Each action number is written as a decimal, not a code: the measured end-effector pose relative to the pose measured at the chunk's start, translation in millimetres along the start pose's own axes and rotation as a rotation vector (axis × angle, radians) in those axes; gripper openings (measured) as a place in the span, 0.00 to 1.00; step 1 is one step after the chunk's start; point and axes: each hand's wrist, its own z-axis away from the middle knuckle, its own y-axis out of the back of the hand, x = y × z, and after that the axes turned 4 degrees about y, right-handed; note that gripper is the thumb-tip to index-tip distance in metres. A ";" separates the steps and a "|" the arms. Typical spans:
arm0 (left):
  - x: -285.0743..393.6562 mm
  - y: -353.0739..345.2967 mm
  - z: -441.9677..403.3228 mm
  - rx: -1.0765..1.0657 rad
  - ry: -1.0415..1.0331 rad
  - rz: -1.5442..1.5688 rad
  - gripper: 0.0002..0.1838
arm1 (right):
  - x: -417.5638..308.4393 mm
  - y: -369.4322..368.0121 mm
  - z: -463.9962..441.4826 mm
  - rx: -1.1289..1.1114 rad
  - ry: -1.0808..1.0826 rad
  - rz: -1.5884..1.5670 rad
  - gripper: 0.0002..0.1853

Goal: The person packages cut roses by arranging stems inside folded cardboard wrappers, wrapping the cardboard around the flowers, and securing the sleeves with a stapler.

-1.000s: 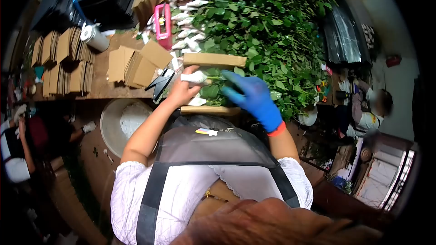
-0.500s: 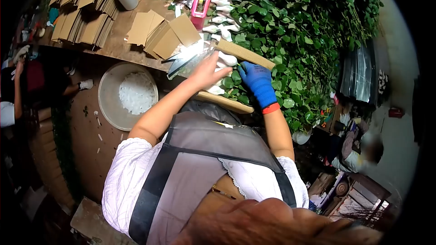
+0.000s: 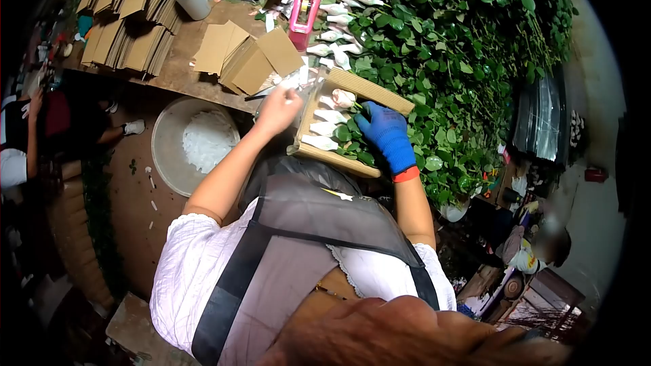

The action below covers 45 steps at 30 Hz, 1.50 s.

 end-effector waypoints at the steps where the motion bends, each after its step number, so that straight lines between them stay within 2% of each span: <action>1: 0.7 -7.1 0.1 -0.065 -0.152 -0.086 0.13 | -1.5 -0.7 -2.4 -0.012 -0.025 0.006 0.17; 4: 5.0 -28.5 -1.5 -0.165 -0.015 -0.161 0.17 | -5.9 -8.3 -6.3 -0.042 -0.116 0.048 0.18; 6: 0.3 -42.7 -2.1 -0.161 0.053 -0.054 0.18 | -7.7 -9.7 -7.3 -0.030 -0.119 0.064 0.19; 9: 2.4 -43.3 5.9 -0.089 -0.092 0.045 0.17 | -8.8 -13.1 -6.7 -0.012 -0.127 0.081 0.19; 13: 17.2 -41.6 15.7 0.093 -0.162 0.227 0.11 | -6.1 -21.1 -8.6 -0.016 -0.159 0.069 0.19; 17: 19.2 -29.5 24.0 0.184 -0.094 0.347 0.09 | -8.5 -16.4 -7.3 -0.023 -0.174 0.064 0.18; 18: 16.0 -19.0 16.0 0.290 -0.162 0.412 0.09 | -6.5 -19.5 -7.5 -0.014 -0.176 0.054 0.18; 19: 11.8 -5.3 3.5 0.399 -0.353 0.293 0.07 | -3.3 -22.4 -6.4 -0.007 -0.172 0.040 0.21; 21: 8.0 13.2 -5.0 0.249 -0.467 0.167 0.05 | 9.6 -20.6 -3.6 -0.026 -0.111 -0.162 0.26; 22: 7.6 20.9 1.3 -0.051 -0.127 0.241 0.08 | 6.6 -3.7 -2.5 -0.122 -0.114 -0.194 0.31; 23: 9.8 23.7 3.7 -0.184 0.023 -0.006 0.11 | 5.2 0.6 -3.0 -0.138 -0.100 -0.174 0.32; 25: 21.6 7.1 9.1 -0.245 -0.060 -0.215 0.17 | 3.5 2.3 -2.4 -0.173 -0.078 -0.136 0.33; 26: 36.0 3.8 17.5 -0.270 -0.024 -0.371 0.20 | 1.3 -1.2 -1.7 -0.126 -0.043 -0.085 0.33; 27: 22.0 -5.7 13.7 -0.275 -0.155 -0.380 0.19 | -2.2 -4.4 -2.0 -0.116 -0.051 -0.039 0.32; 32: 15.2 -14.4 17.6 -0.186 -0.269 -0.212 0.14 | -10.6 -15.7 0.7 -0.055 -0.060 0.081 0.29; 35: 27.3 13.4 18.4 -0.128 0.020 0.078 0.11 | -9.1 -13.6 -1.1 -0.093 -0.088 0.013 0.31; 37: 21.0 33.4 9.2 -0.096 -0.167 0.181 0.10 | -2.0 -11.0 -1.8 -0.115 -0.092 -0.088 0.33; 38: 11.4 37.6 9.1 -0.183 -0.090 0.078 0.10 | 3.0 -2.9 0.8 -0.157 -0.083 -0.241 0.39; 40: 19.7 37.5 16.7 -0.321 -0.005 -0.164 0.12 | -2.1 8.8 4.0 -0.211 -0.047 -0.173 0.42; 42: 38.9 26.1 25.8 -0.412 -0.013 -0.505 0.19 | -10.0 8.6 3.5 -0.246 -0.007 -0.064 0.43; 43: 22.7 16.7 25.4 -0.403 -0.168 -0.461 0.21 | -14.2 5.5 2.3 -0.244 -0.024 -0.017 0.44; 45: 22.5 5.4 24.9 -0.465 -0.161 -0.453 0.18 | -20.1 -3.0 1.5 -0.241 -0.058 0.079 0.46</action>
